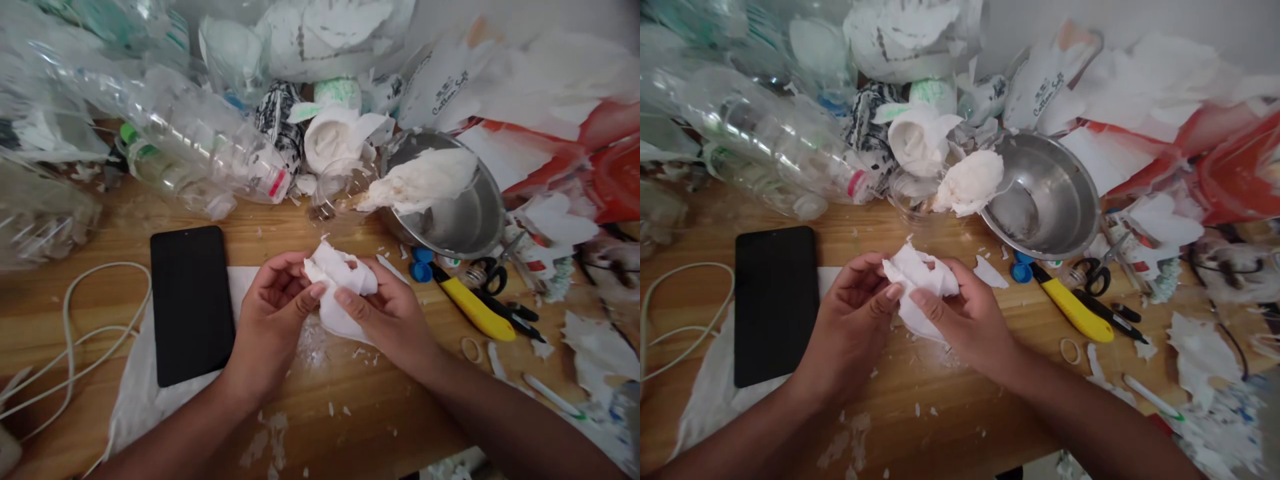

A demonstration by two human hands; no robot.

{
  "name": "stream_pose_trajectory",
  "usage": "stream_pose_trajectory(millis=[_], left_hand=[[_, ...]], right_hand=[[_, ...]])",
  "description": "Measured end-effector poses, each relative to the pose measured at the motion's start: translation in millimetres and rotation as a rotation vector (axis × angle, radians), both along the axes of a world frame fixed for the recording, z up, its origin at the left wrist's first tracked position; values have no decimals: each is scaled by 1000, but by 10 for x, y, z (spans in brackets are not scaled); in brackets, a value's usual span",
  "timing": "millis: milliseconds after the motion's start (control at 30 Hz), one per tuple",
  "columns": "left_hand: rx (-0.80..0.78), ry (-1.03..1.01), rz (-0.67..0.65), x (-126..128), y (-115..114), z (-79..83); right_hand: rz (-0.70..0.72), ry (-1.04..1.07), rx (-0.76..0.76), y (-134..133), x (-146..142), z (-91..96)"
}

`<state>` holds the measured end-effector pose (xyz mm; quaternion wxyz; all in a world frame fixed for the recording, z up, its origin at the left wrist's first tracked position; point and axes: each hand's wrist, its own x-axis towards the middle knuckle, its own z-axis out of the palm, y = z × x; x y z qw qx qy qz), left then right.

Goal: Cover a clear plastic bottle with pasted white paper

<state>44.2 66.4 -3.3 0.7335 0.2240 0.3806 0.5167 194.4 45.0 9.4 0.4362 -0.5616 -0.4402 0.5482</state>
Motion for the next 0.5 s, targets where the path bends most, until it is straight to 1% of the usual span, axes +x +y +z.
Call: stream_pose_trajectory(millis=[33,67,133,167,200,233,267,333,367,433,500], left_hand=[[2,11,9,2,-1,1],[7,25,17,4,-2,1],[18,54,27,4,-4,4],[22,65,33,4,-4,6],[25,71,37,2,-4,8],[25,71,37,1,-4,10],[23,65,33,-2,-3,10],[10,38,13,-6,-3,5],[1,17,1,-7,-3,1],[-13,-24,-15,-9,-5,-7],[-13,-29,-19,-8,-11,-9]], right_hand=[[-34,-72,74,-14,-8,-28],[-80,-176,179,-31,-10,-50],[-188,-448,437,-72,1,-61],[-217,-591,565,-94,13,-48],[-207,-717,673,-114,28,-26],[-160,-815,754,-131,42,3],[-93,-882,801,-143,53,31],[35,-948,801,-152,62,69],[60,-954,763,-150,58,74],[47,-919,656,-137,42,62],[29,-835,587,-114,25,37]])
